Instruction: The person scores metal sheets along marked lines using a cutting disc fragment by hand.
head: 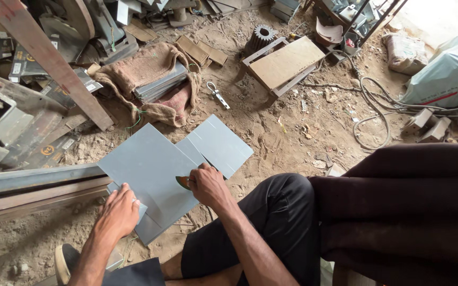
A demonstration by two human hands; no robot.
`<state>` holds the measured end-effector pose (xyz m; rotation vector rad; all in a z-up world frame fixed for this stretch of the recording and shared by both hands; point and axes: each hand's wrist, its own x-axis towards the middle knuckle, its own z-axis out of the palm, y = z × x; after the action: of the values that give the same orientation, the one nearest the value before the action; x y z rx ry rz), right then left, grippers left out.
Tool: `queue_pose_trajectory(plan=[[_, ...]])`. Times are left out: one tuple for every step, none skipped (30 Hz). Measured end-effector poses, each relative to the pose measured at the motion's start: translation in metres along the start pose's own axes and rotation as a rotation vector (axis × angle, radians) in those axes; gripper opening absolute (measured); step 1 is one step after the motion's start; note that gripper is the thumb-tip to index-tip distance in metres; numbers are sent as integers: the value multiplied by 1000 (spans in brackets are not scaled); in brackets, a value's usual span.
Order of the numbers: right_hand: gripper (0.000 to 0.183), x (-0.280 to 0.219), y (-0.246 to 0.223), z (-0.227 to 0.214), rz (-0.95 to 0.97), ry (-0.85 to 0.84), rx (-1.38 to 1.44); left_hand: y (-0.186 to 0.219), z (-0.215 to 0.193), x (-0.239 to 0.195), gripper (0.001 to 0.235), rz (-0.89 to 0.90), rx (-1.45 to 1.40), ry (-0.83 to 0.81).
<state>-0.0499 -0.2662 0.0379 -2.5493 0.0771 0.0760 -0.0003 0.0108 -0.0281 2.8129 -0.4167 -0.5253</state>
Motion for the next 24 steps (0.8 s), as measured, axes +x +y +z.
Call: queue_pose_trajectory(plan=[[17,0,-1,-1,15,-13,13,-1,-1,1,38,4,3,-1],[17,0,-1,-1,21,-8,15,0,-3,1,37,-28,-1,-29],[16,-1,-2,-1,-18,21,35,0,-3,3,36,-59,-5,-57],[16,-2,-2,-1,-55,51,53,1,-4,4,36,-50,-2,-60],[16,-3,-1,-1,-46,57,54,1,-4,4,36,-49,-20,-38],[16,-3,-1,-2,-32,38,61,2,-5,5,35,-49,-40,-15],[16,-3,0,-2,-17,19,68,2,-6,4,35,-40,-37,-18],[16,-3,0,-2,-14,23,68,3,-7,3,33,-34,-38,14],[15,-3,0,-2,-10,14,52,4,-8,2,32,-27,-40,45],[15,-2,0,-2,-10,4,37,5,-10,1,32,-25,-38,47],[15,-2,0,-2,-11,7,38,6,-13,0,32,-44,-53,27],[14,-3,1,-1,-10,6,31,7,-14,-2,32,-62,-69,6],[14,-4,2,-1,-9,6,24,8,-14,-3,32,-60,-68,8],[14,-5,2,0,-8,7,24,7,-14,-5,32,-28,-81,22],[14,-4,2,0,-22,15,43,6,-13,-6,32,5,-95,37],[14,-4,2,0,-36,22,62,5,-10,-6,32,6,-94,37],[14,-4,2,-1,-35,24,63,3,-7,-6,32,44,-101,31],[13,-5,2,-1,-53,6,69,1,-4,-4,32,83,-108,25],[13,-4,2,-1,-70,-12,76,-1,-1,-3,32,84,-106,27],[13,-2,2,0,-70,-10,75,-3,2,-1,31,74,-63,-10],[14,0,1,2,-54,-80,97,-5,5,1,31,64,-20,-47],[16,1,1,4,-39,-152,119,-7,8,3,31,64,-19,-45],[16,0,2,5,-40,-150,119,-9,10,4,31,70,-35,-39],[16,-2,1,6,-64,-173,93,-11,11,5,31,76,-51,-33]])
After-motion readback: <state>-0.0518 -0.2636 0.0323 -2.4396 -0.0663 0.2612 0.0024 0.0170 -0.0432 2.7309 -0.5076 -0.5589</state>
